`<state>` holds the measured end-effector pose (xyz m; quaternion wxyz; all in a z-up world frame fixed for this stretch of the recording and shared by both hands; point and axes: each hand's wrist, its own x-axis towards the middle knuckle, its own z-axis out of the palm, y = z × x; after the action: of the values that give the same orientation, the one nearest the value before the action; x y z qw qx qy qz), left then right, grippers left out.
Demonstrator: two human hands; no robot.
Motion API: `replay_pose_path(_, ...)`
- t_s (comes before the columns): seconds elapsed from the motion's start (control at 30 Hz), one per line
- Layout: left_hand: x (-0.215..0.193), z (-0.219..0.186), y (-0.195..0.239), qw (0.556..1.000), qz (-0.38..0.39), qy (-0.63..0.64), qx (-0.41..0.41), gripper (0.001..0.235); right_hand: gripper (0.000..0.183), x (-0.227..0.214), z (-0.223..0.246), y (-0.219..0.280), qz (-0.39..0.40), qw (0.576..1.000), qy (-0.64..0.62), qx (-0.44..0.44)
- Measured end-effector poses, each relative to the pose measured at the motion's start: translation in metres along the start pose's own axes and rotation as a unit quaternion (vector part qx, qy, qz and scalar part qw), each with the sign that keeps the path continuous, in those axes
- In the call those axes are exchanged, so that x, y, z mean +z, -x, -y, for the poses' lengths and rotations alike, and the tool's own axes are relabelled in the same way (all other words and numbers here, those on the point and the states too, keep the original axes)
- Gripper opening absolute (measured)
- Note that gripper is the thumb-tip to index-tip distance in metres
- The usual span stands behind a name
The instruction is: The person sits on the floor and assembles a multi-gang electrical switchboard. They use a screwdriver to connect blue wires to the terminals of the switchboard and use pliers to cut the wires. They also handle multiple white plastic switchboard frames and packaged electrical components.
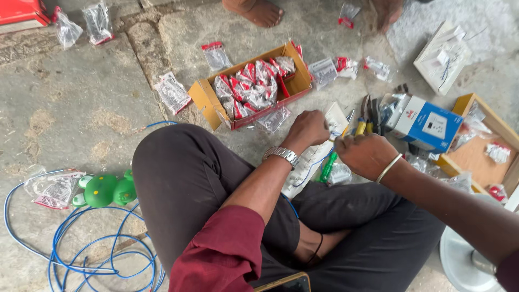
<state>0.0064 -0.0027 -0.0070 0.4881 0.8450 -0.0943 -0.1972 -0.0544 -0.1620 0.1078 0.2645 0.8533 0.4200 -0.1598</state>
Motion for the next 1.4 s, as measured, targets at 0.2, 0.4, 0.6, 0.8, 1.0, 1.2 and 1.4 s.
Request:
replay_pose_path(0.2, 0.008, 0.0, 0.001, 0.999, 0.026, -0.04, 0.013, 0.015, 0.031, 0.059, -0.033, -0.022, 0.03, 0.903, -0.379, 0.2)
replay_pose_path(0.4, 0.005, -0.005, 0.005, 1.0, 0.002, 0.003, -0.004, 0.016, 0.038, 0.052, -0.032, -0.011, -0.021, 0.905, -0.388, 0.172)
replay_pose_path(0.6, 0.005, -0.002, 0.001, 1.0, 0.007, -0.021, -0.018, 0.015, 0.029, 0.025, -0.003, -0.003, -0.001, 0.998, -0.026, 0.056)
replay_pose_path(0.8, 0.0, -0.007, 0.008, 0.999, 0.015, -0.038, 0.002, 0.016, 0.031, 0.062, -0.02, -0.016, 0.035, 0.79, -0.517, 0.329)
replay_pose_path(1.0, -0.002, -0.008, 0.01, 1.0, -0.006, 0.003, 0.006, 0.017, 0.027, 0.044, -0.023, -0.007, -0.152, 0.938, -0.3, 0.088)
replay_pose_path(1.2, -0.008, -0.004, 0.009, 0.998, -0.005, -0.046, 0.034, 0.015, 0.026, 0.011, -0.005, -0.002, 0.034, 0.999, 0.017, 0.022)
replay_pose_path(1.4, -0.001, -0.003, 0.009, 0.998, 0.007, -0.042, 0.047, 0.015, 0.038, 0.027, -0.022, -0.02, 0.133, 0.595, -0.662, 0.436)
